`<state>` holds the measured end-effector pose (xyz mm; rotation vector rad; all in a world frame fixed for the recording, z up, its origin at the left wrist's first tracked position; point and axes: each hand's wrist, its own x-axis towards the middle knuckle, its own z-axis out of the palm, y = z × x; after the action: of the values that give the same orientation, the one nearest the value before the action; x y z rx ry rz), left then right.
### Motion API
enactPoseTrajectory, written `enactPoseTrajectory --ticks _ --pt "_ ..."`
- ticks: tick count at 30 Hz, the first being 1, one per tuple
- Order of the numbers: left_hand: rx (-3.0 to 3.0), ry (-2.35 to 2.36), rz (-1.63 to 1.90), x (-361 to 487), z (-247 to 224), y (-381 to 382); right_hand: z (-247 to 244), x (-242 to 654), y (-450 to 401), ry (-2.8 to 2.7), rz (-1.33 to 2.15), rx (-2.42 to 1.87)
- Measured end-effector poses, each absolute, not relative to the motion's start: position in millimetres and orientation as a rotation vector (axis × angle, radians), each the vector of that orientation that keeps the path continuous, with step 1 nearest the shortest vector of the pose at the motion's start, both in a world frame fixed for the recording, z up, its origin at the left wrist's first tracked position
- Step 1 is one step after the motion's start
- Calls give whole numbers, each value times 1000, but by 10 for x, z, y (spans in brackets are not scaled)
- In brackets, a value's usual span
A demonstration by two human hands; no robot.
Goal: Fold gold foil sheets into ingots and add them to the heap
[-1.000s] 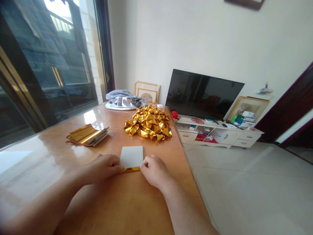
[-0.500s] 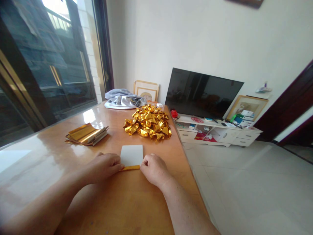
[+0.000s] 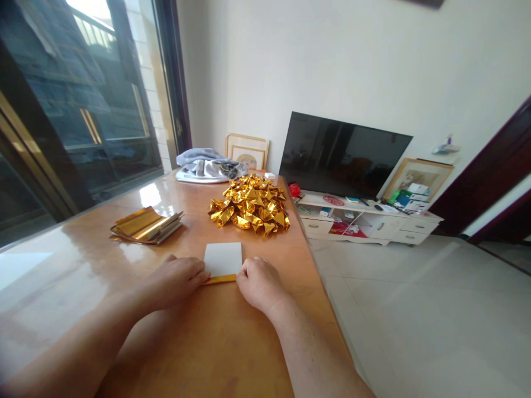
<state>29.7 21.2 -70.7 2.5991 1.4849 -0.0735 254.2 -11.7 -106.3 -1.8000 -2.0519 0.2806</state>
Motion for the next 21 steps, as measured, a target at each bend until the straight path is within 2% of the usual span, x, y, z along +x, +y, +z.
enactPoseTrajectory --ticks 21 --pt "2761 1470 -21 312 -749 163 -1032 2519 -153 -2042 312 -1815"
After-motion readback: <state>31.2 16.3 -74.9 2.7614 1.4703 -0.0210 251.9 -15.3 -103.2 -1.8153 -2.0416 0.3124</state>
